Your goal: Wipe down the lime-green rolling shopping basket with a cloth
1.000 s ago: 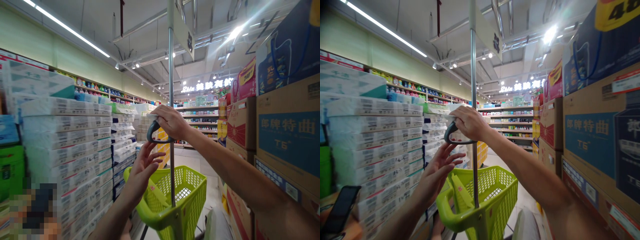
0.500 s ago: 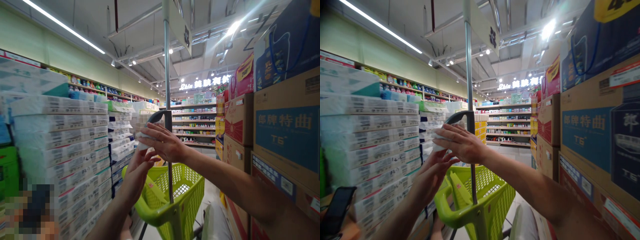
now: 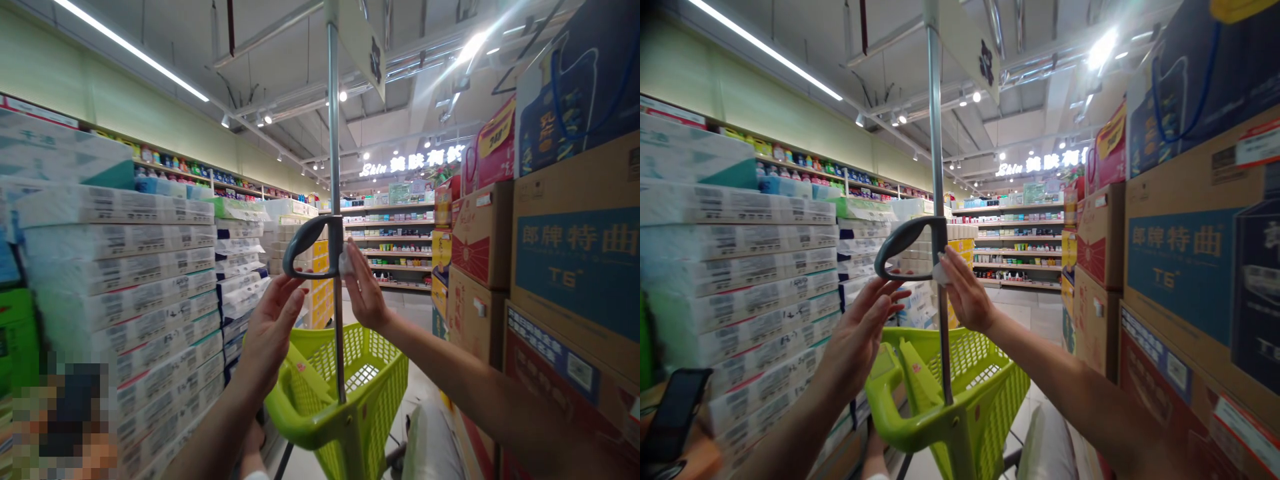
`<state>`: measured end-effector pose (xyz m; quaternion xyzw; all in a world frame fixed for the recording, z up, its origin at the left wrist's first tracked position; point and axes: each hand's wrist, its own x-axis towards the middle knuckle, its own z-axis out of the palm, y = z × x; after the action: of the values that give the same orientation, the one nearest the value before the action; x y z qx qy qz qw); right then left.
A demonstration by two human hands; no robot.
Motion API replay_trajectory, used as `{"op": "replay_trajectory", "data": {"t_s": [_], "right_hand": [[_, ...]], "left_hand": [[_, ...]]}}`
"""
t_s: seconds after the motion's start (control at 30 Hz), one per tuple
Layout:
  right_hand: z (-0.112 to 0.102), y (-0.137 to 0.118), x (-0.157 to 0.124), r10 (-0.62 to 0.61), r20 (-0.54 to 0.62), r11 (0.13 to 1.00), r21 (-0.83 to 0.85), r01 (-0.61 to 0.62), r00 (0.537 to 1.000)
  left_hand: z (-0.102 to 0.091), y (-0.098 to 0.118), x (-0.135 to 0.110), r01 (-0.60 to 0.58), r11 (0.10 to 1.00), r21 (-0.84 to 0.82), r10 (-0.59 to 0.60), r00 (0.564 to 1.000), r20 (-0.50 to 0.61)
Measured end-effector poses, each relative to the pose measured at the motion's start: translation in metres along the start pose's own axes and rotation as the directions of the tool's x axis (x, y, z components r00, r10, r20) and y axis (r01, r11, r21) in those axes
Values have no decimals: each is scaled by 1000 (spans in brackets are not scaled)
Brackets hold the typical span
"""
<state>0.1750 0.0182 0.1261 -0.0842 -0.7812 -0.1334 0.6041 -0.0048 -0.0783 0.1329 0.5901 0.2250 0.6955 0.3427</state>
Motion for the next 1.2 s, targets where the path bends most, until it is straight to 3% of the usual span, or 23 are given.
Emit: {"op": "replay_trajectory", "data": {"t_s": [0.07,0.1,0.2,0.3,0.37,0.43,0.53,0.7,0.8,1.03,1.13,1.2], "right_hand": [[10,-2,10,230,-178,964,177,-199,957],[14,-2,18,345,-198,912,301,-279,917],[19,1,52,574,-6,612,668,-424,819],[13,4,81,635,212,282,832,-478,743],[8,4,90,637,343,119,841,-528,690],[6,1,89,621,461,-2,810,-587,634],[9,-6,75,596,549,-103,776,-623,586],[27,-16,42,608,590,-134,735,-664,531],[40,-22,23,619,580,-99,726,-680,529],[68,-45,-26,641,526,84,675,-733,558],[80,-54,-56,654,501,149,649,-746,567],[88,-60,-79,675,445,245,618,-747,589]], "left_hand": [[3,4,6,-32,998,55,34,999,-34],[4,5,9,-44,996,71,48,998,-44],[4,5,19,-70,991,116,77,995,-60],[-1,2,24,-99,979,178,111,992,-61],[-5,0,26,-114,971,210,129,990,-58],[-8,-1,27,-125,966,226,142,988,-59],[-14,-3,30,-134,960,246,156,985,-74],[-26,-11,33,-124,969,213,155,978,-136],[-31,-14,35,-136,975,176,170,965,-199],[-37,-19,34,-137,985,100,161,944,-290],[-38,-39,17,-106,986,125,135,958,-254],[-38,-60,1,-13,986,166,44,981,-189]]}}
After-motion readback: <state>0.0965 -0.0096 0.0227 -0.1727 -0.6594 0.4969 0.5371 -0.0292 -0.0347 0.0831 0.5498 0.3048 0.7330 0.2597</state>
